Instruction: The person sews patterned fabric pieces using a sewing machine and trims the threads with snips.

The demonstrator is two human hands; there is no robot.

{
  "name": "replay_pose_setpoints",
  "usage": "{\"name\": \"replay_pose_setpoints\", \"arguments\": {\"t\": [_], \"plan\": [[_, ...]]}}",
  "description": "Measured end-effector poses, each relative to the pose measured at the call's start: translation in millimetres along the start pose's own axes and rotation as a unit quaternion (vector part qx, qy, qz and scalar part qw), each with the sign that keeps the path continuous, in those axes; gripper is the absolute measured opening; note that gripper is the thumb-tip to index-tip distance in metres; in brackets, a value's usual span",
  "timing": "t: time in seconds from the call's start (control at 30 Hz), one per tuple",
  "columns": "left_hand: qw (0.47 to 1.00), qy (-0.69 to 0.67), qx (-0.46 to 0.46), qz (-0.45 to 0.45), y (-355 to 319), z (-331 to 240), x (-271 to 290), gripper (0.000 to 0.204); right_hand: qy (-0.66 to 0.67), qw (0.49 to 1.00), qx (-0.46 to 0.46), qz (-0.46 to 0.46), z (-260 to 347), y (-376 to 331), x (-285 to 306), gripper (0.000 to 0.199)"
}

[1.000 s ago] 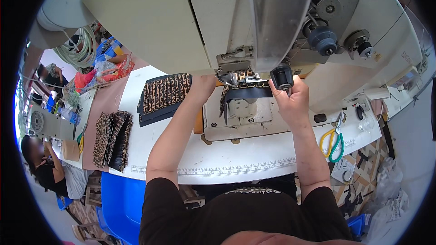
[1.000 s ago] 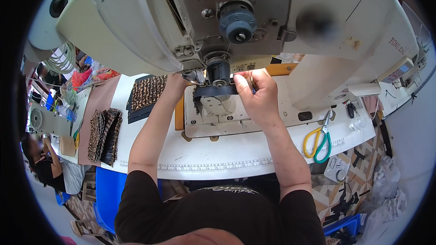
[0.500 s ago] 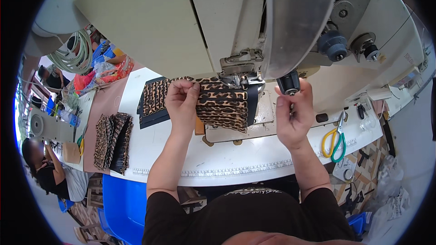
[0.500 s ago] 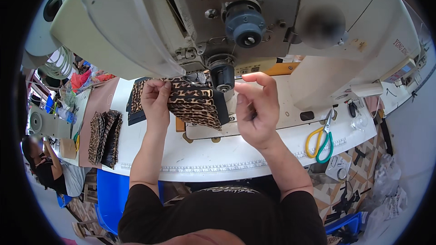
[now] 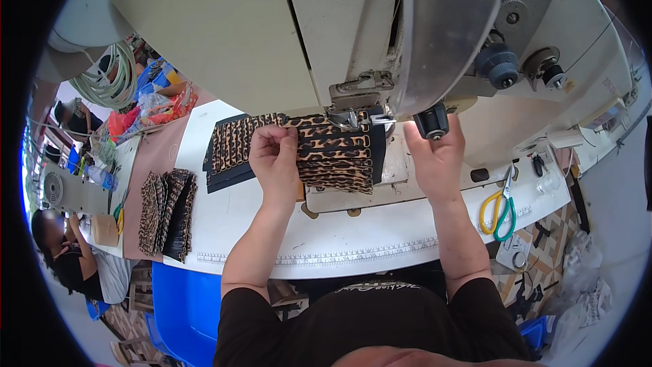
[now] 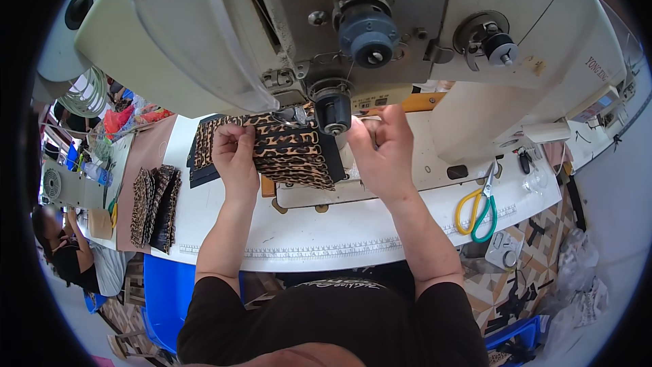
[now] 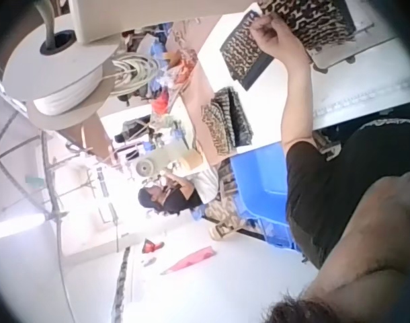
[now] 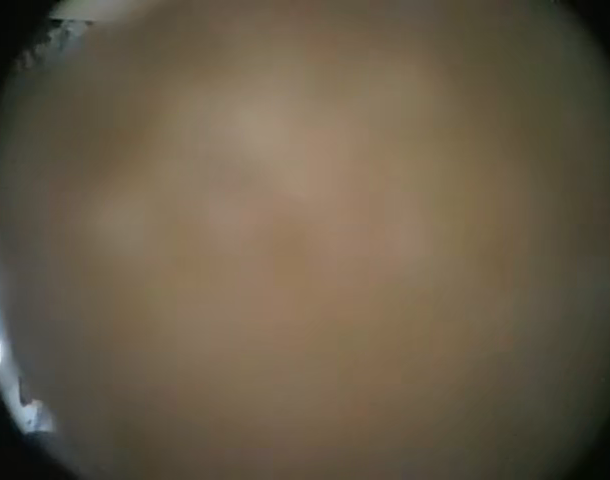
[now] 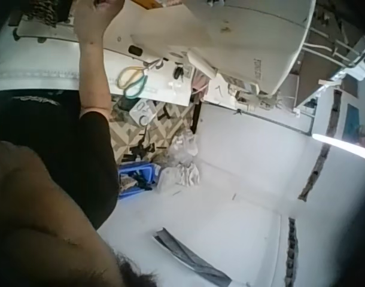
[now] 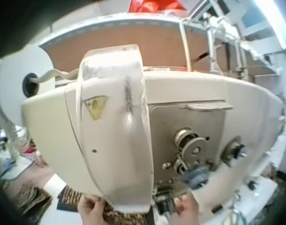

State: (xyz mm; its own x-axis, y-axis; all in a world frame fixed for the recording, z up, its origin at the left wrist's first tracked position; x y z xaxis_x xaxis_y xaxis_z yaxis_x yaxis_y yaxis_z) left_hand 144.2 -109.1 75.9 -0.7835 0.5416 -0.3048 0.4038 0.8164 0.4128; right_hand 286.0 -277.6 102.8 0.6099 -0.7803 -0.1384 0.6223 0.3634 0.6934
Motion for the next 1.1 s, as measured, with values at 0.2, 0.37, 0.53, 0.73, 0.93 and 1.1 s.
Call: {"name": "replay_pose_setpoints", "arguments": {"t": [0.2,0.37,0.53,0.73,0.93,1.1], "plan": [[1.000,-0.023,-0.007,-0.008,-5,-1,-1,0.009,0.351,0.936,-0.003,0.027,-3,-14,12,0.032],[1.000,-0.020,0.000,-0.021,-3,-4,-3,0.009,-0.172,0.959,0.137,0.180,0,-24,-16,0.028],[0.999,-0.006,0.030,-0.013,1,-3,-1,0.008,-0.240,0.931,0.206,0.185,-4,-22,-18,0.032],[0.994,0.092,0.000,0.055,42,-19,7,0.017,-0.257,0.923,0.208,0.196,-3,-16,-16,0.034],[0.774,0.577,-0.062,0.255,90,-39,-22,0.026,-0.244,0.927,0.194,0.207,-4,-14,-16,0.035],[0.729,0.582,0.072,0.352,81,-35,-36,0.032,-0.240,0.924,0.207,0.213,-11,-11,-11,0.034]]}}
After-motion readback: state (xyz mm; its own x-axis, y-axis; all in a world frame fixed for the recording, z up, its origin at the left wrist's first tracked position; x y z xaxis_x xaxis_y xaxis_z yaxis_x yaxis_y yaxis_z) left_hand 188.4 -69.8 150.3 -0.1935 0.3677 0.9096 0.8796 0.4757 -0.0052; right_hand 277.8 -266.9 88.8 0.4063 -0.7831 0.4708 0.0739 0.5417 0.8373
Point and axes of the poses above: each hand's wrist, its own y-axis towards the middle knuckle, its own x-axis out of the back of the hand, z = x × y, the point moved 2 cm from there along y, towards the middle knuckle, and after that the axes turned 9 degrees about x, right-handed, at the moved point
